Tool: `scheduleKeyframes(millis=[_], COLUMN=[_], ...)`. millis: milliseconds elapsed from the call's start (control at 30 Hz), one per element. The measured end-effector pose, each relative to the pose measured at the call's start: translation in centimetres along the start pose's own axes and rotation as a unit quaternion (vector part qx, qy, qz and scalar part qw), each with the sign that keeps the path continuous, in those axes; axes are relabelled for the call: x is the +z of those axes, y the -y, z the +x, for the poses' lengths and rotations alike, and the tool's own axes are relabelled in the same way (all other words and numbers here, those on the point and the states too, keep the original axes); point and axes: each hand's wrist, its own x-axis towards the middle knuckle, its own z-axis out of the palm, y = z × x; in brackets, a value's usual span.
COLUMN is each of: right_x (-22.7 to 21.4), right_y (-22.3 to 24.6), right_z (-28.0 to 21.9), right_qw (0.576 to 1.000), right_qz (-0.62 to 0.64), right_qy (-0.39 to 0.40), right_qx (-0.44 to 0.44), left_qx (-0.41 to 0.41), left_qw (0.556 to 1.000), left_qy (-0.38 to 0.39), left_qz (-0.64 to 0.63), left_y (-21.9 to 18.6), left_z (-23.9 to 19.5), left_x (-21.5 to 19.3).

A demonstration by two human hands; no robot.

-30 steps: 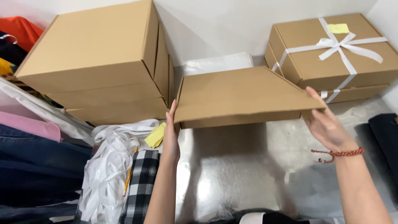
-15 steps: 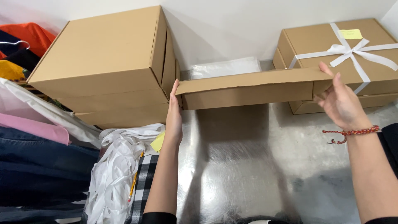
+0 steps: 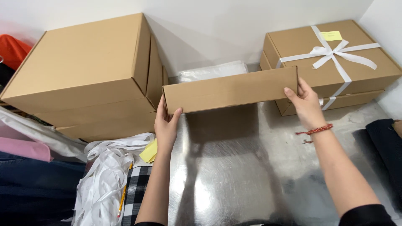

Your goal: The person writes on a yellow sticky note attached to a cardboard box using a pencil, then places the box aside. They wrap a rolled brown garment in a clear plastic bag and place it into a new cardboard box. Finally, they tie a white ribbon around the box.

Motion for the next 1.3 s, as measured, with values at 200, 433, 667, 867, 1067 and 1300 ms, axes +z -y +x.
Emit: scheduleKeyframes(millis=[200,433,667,867,1067,1300], right_x=[-1.4,-0.8,-1.9,-3.6,-6.6,-10.4], right_y=[-3.0,0.0,-10.8,-15.9,-12.5,-15.1], right_z=[-0.8,-4.2,-7.1,-10.1,-14.7,-21.1], right_qw=[0.979,0.908,0.854,0.885,0.894,0.889], right_qz=[0.134,0.175,0.163,0.204,0.182,0.174], right_qy=[-0.010,0.052,0.036,0.029,0.042,0.033], right_qx=[0.153,0.378,0.492,0.417,0.408,0.421], left_qx=[-0.096,-0.291,-0.444,-0.430,-0.447,-0.421], left_qw=[0.994,0.939,0.864,0.866,0.881,0.899], left_qy=[-0.040,-0.002,0.051,0.044,0.079,0.113], left_qz=[-0.015,-0.182,-0.234,-0.251,-0.131,-0.044], left_y=[3.5,1.8,1.5,3.0,5.0,6.3], left_z=[-1.1,-5.7,-8.1,-9.7,-12.4,-17.4], left_x=[-0.8,-0.8,-1.2,-1.4,-2.4,-1.8])
